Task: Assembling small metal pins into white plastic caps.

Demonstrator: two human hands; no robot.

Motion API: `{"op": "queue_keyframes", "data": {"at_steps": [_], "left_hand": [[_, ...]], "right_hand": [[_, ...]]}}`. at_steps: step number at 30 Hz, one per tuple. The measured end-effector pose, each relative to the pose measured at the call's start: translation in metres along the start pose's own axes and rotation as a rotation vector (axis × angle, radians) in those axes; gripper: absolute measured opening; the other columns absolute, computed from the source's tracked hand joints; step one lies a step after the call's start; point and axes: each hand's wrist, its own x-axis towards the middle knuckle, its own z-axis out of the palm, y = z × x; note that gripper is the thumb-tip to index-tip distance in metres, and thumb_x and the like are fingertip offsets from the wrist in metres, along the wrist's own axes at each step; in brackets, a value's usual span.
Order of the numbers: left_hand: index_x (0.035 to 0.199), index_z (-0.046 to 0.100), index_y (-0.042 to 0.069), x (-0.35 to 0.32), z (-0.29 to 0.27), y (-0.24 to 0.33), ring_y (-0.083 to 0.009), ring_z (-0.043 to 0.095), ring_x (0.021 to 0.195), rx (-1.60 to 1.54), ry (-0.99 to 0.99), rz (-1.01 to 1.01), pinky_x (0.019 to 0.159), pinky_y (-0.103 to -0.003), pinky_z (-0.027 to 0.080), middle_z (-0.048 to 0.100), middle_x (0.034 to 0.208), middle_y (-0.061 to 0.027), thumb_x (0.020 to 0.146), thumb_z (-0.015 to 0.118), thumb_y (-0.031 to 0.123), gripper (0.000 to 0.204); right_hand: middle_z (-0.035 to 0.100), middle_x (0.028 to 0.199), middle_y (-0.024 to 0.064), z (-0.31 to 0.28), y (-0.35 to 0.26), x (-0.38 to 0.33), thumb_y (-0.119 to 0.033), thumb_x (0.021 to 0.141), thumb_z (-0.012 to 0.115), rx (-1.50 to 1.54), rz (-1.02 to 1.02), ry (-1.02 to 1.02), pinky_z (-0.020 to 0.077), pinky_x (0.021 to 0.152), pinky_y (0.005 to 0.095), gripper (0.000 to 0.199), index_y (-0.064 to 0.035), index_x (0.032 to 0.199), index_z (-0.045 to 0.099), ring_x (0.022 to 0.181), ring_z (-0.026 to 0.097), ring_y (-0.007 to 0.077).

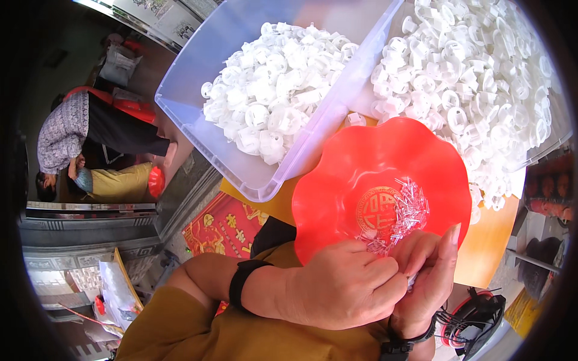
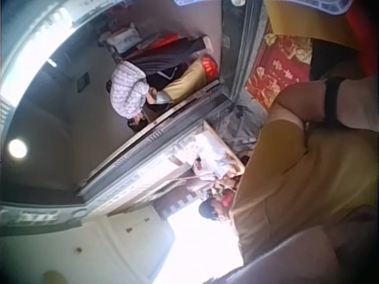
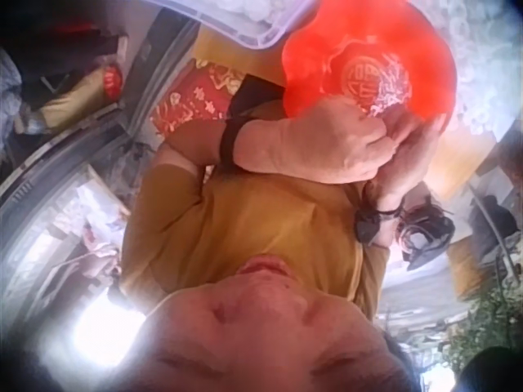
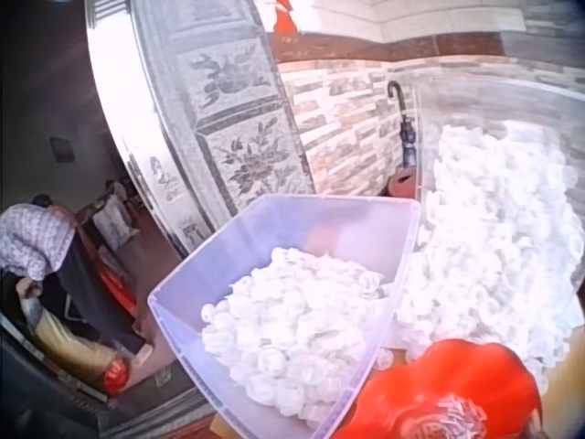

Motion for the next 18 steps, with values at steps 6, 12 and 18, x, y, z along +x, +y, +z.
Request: {"op": "queue_keyframes", "data": {"at_steps": [6, 12, 18], "left_hand": [[0.073, 0.051, 0.009, -0.002, 0.005, 0.002, -0.013, 0.044, 0.052, 0.074, 0.022, 0.041, 0.047, -0.027, 0.033, 0.039, 0.062, -0.0006, 0.072, 0.062, 0.018, 0.014], [0.07, 0.05, 0.009, 0.001, 0.001, 0.004, -0.0121, 0.043, 0.051, 0.115, 0.002, 0.099, 0.047, -0.026, 0.032, 0.038, 0.061, -0.0003, 0.07, 0.061, 0.016, 0.013], [0.067, 0.049, 0.009, 0.002, -0.011, -0.008, -0.0142, 0.046, 0.049, 0.04, -0.007, 0.019, 0.046, -0.026, 0.035, 0.04, 0.06, -0.0005, 0.066, 0.066, 0.011, 0.017]], "right_hand": [[0.032, 0.044, 0.0057, 0.003, 0.003, -0.001, -0.043, 0.098, 0.03, -0.014, -0.023, 0.133, 0.026, 0.043, 0.0287, 0.059, -0.0106, 0.048, 0.031, 0.04, 0.03, 0.0149], [0.031, 0.041, 0.0049, 0.004, 0.002, 0.001, -0.045, 0.098, 0.031, 0.111, -0.038, 0.128, 0.0257, 0.039, 0.0291, 0.062, -0.0115, 0.045, 0.03, 0.037, 0.029, 0.0153], [0.036, 0.043, 0.0062, 0.013, 0.0, 0.009, -0.044, 0.098, 0.029, 0.067, 0.076, -0.03, 0.0273, 0.042, 0.028, 0.063, -0.0092, 0.045, 0.034, 0.041, 0.033, 0.0147]]}}
